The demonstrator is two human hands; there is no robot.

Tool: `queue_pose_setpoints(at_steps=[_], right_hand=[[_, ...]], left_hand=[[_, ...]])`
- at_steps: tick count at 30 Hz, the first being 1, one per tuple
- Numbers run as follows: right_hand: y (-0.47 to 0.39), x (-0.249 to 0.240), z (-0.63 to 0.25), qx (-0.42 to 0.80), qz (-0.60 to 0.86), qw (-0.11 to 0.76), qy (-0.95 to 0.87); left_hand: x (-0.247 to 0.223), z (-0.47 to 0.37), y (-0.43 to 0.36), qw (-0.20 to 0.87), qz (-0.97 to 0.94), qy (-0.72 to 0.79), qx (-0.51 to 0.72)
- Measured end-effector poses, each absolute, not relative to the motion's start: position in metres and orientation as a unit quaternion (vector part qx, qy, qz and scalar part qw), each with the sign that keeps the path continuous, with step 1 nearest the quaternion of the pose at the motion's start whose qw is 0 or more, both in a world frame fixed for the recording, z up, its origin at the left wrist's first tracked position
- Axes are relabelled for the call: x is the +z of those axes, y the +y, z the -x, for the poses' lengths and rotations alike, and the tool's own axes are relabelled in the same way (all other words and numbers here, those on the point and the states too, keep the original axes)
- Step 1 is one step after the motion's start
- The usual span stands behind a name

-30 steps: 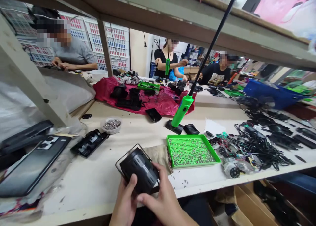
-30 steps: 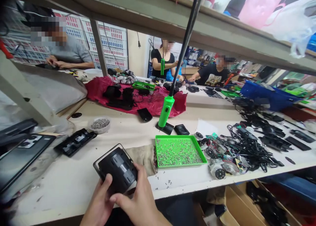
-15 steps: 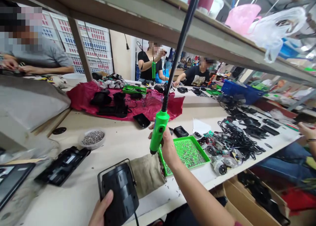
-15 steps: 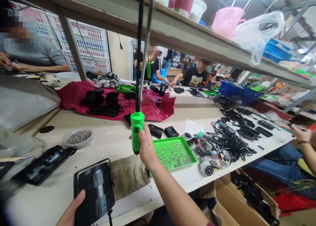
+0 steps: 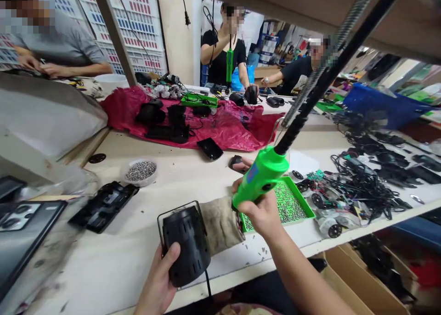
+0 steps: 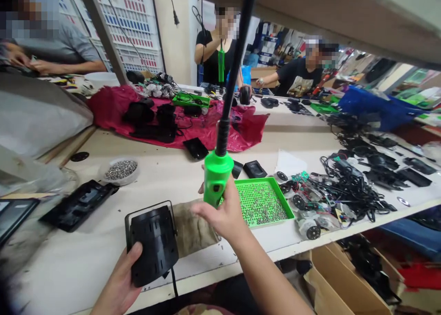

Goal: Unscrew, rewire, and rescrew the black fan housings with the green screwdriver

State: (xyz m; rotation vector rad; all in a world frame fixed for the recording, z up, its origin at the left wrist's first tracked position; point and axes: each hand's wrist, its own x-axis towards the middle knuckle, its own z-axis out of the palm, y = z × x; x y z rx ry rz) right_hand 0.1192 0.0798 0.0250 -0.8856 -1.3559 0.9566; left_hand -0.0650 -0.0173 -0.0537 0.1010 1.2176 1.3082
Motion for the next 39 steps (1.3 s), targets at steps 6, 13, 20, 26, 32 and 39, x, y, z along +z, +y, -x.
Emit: queue_pose_setpoints(at_steps=[6, 13, 20, 26, 32, 39], right_hand=[[0.074, 0.024, -0.103, 0.48, 0.302, 0.653, -0.502], [0.068, 0.025, -0.073, 0.488, 0.215, 0.696, -0.481], [0.066, 0.014, -0.065, 0.515, 0.209, 0.675, -0.485], [0.07, 0.003, -0.062, 0.493, 0.231, 0.702, -0.459], [0.056, 0.031, -0.076, 0.456, 0.209, 0.734, -0.458], [0.043, 0.05, -0.055, 0.493, 0.148, 0.693, -0.505]], left_hand=[[-0.05, 0.057, -0.012, 0.619, -0.079, 0.561, 0.544], [-0.057, 0.057, -0.004, 0.625, -0.102, 0.56, 0.534], [-0.054, 0.047, -0.008, 0.586, -0.124, 0.579, 0.553], [-0.052, 0.047, -0.009, 0.579, -0.115, 0.575, 0.566], [-0.052, 0.047, -0.008, 0.59, -0.149, 0.57, 0.552], [-0.053, 0.044, -0.005, 0.562, -0.201, 0.563, 0.572]])
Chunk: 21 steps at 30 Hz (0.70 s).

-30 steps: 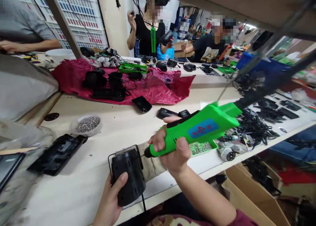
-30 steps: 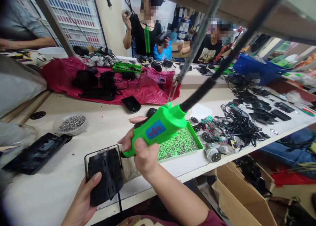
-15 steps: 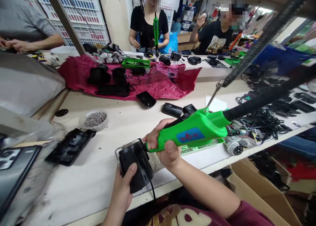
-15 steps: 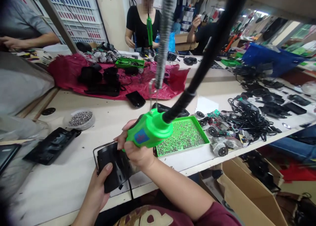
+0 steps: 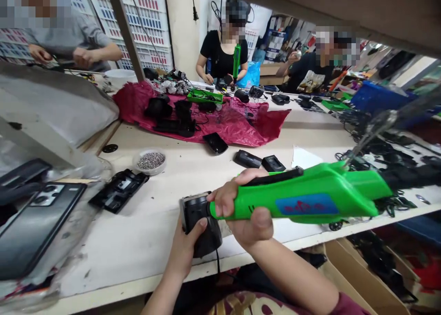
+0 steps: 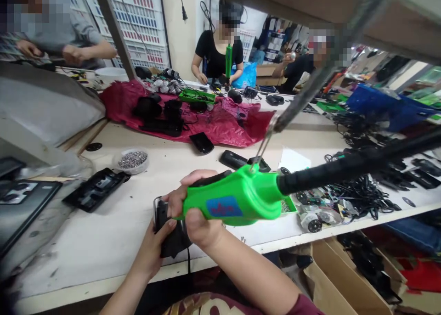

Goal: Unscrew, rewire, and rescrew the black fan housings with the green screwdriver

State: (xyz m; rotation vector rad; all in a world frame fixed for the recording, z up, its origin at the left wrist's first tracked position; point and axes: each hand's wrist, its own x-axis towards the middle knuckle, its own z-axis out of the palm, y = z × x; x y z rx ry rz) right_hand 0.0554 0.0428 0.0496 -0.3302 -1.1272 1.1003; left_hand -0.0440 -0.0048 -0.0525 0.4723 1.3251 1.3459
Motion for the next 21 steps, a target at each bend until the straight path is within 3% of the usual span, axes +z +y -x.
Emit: queue_pose_setpoints(at_steps=[6, 13, 21], right_hand=[[0.046, 0.032, -0.042, 0.538, 0.137, 0.651, -0.518], [0.048, 0.056, -0.047, 0.465, 0.111, 0.667, -0.571], [0.052, 0.052, -0.042, 0.499, 0.126, 0.633, -0.578]], left_hand=[[-0.052, 0.043, -0.003, 0.532, -0.267, 0.556, 0.581], [-0.057, 0.048, -0.002, 0.573, -0.25, 0.557, 0.547], [-0.06, 0.052, 0.003, 0.575, -0.284, 0.546, 0.539]])
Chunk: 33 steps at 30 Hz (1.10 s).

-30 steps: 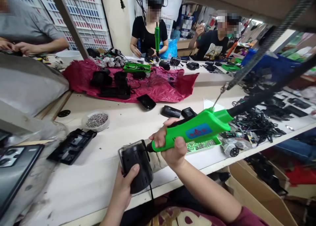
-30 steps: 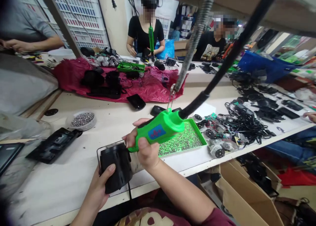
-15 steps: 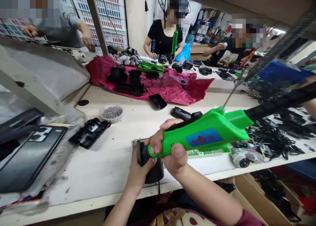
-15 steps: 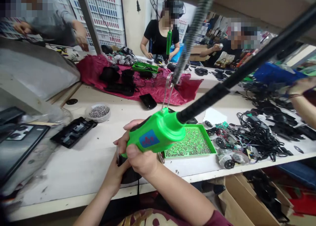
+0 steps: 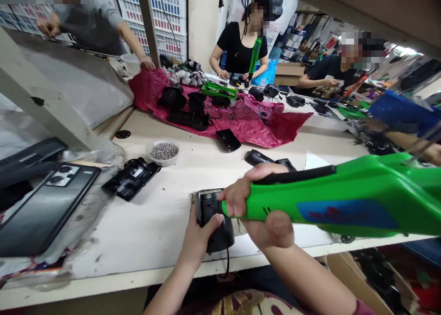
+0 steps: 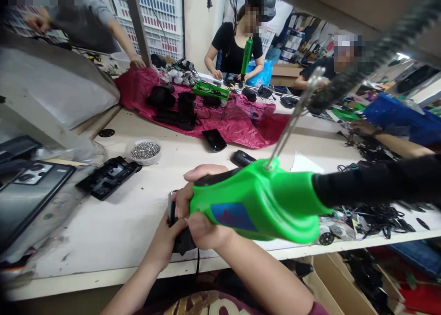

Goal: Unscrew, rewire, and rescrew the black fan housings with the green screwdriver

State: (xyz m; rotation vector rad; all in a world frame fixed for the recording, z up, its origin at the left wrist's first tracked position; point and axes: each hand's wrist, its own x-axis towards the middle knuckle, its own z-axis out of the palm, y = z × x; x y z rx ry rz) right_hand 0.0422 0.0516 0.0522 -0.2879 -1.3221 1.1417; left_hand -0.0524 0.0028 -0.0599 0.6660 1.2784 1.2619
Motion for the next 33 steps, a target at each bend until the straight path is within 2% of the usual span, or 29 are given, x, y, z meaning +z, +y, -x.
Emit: queue_pose_setpoints(at_steps=[4, 7, 17, 23, 29, 33], right_hand=[[0.059, 0.041, -0.034, 0.502, 0.15, 0.614, -0.59], [0.065, 0.031, -0.027, 0.512, 0.156, 0.631, -0.562], [0.067, 0.024, -0.033, 0.534, 0.097, 0.651, -0.53], [0.068, 0.028, -0.039, 0.582, 0.117, 0.607, -0.528], [0.062, 0.014, -0.036, 0.564, 0.077, 0.67, -0.476], [0.056, 0.032, -0.049, 0.532, 0.051, 0.69, -0.489]], left_hand=[[-0.061, 0.052, 0.003, 0.556, -0.303, 0.549, 0.546], [-0.065, 0.052, 0.004, 0.557, -0.272, 0.563, 0.546], [-0.076, 0.051, 0.007, 0.543, -0.27, 0.581, 0.542], [-0.069, 0.047, 0.0, 0.53, -0.276, 0.584, 0.55], [-0.066, 0.05, 0.0, 0.561, -0.248, 0.566, 0.551], [-0.063, 0.051, -0.002, 0.586, -0.224, 0.546, 0.555]])
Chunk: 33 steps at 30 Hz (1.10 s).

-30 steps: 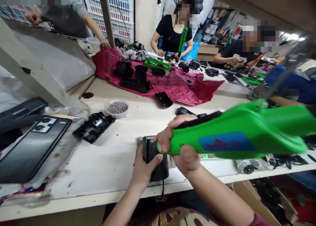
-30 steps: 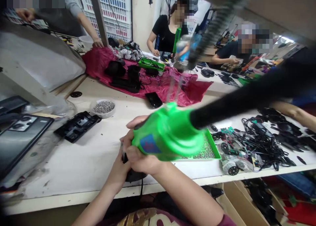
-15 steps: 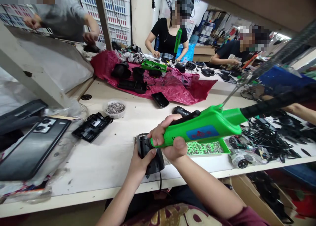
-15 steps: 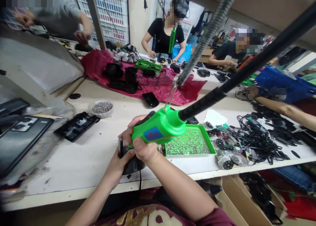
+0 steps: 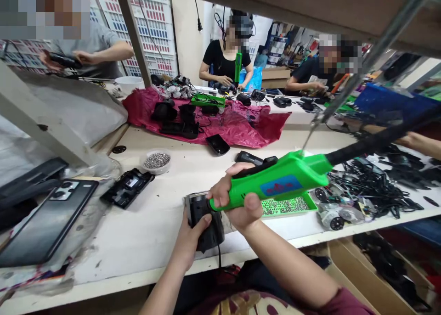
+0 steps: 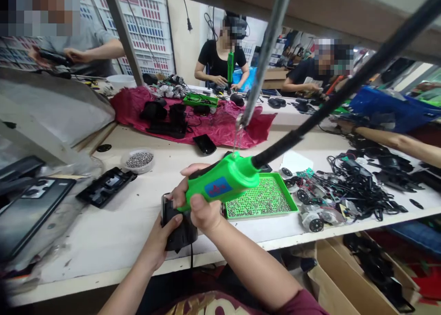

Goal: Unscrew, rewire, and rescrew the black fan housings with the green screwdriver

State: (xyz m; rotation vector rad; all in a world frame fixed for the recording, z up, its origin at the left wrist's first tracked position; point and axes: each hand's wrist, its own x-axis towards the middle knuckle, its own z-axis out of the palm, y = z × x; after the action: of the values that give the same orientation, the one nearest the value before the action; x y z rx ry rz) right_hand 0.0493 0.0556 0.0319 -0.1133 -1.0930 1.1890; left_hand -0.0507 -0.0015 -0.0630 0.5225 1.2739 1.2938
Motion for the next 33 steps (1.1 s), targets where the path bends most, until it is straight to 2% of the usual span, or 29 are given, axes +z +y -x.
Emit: queue_pose_setpoints(at_steps=[6, 26, 33], right_hand=[[0.043, 0.06, -0.085, 0.464, 0.124, 0.713, -0.51], [0.048, 0.005, -0.072, 0.477, 0.154, 0.691, -0.521], [0.051, 0.01, -0.081, 0.472, 0.172, 0.718, -0.482]], left_hand=[[-0.063, 0.056, -0.005, 0.616, -0.148, 0.527, 0.567], [-0.062, 0.042, 0.01, 0.581, -0.108, 0.476, 0.651], [-0.065, 0.039, 0.009, 0.582, -0.123, 0.483, 0.643]])
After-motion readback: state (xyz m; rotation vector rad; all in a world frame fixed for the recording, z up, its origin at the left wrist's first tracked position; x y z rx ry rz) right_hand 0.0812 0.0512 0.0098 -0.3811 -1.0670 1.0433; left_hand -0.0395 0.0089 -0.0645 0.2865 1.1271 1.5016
